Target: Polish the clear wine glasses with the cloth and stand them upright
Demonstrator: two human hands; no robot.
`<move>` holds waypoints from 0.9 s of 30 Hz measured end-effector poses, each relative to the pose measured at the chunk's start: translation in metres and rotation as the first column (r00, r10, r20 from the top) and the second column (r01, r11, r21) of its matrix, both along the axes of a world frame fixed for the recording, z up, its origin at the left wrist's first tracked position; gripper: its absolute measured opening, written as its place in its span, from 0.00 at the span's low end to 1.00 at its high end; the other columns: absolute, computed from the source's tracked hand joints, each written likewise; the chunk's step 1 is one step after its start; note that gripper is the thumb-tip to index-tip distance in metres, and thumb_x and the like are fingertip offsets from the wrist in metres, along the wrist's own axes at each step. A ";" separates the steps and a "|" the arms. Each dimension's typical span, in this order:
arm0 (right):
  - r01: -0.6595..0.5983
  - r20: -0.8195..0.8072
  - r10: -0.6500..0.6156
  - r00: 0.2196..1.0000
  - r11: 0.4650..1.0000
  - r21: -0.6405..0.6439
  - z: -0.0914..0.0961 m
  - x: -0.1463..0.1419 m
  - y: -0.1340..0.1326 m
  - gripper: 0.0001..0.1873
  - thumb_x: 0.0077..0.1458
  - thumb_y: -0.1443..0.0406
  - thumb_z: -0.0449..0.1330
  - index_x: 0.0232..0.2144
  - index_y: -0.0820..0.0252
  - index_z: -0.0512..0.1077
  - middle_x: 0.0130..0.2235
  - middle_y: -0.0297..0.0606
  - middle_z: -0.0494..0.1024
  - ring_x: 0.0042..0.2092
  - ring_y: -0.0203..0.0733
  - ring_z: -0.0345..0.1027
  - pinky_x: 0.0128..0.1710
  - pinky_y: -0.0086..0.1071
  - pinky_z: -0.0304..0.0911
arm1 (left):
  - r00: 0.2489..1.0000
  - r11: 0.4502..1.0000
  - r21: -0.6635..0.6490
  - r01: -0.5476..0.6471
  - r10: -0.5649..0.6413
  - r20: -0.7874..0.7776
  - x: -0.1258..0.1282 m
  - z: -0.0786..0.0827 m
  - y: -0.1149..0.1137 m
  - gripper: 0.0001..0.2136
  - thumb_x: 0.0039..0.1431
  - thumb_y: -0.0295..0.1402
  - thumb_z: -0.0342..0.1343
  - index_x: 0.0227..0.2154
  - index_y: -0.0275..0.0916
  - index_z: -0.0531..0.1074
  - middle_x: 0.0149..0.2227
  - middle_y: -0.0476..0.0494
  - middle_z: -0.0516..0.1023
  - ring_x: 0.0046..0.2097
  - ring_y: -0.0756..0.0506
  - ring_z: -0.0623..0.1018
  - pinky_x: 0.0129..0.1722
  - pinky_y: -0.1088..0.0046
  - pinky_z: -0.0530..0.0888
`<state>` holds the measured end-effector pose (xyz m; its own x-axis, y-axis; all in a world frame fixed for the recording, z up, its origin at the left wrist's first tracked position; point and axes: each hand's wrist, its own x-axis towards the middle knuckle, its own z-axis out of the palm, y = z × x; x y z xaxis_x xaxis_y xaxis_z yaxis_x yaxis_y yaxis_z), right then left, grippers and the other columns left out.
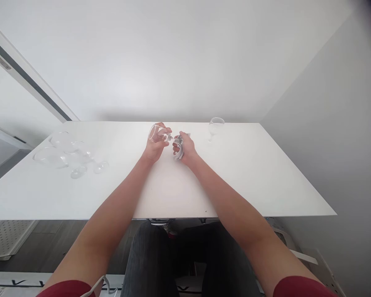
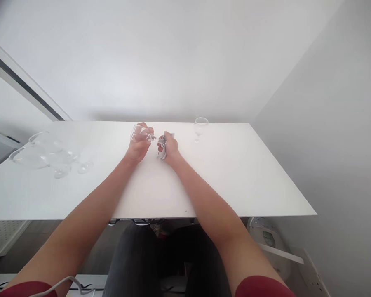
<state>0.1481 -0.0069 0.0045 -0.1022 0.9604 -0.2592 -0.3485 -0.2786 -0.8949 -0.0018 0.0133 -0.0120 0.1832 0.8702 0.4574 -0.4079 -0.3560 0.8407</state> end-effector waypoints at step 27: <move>-0.081 -0.107 0.088 0.990 0.995 0.063 0.008 0.001 -0.008 0.11 0.61 0.55 0.54 0.34 0.56 0.64 0.28 0.30 0.66 0.23 0.32 0.57 0.20 0.25 0.54 | 0.976 0.987 0.058 0.148 -0.155 0.151 -0.005 -0.012 0.009 0.29 0.32 0.29 0.74 0.39 0.50 0.67 0.38 0.51 0.69 0.47 0.44 0.73 0.46 0.64 0.71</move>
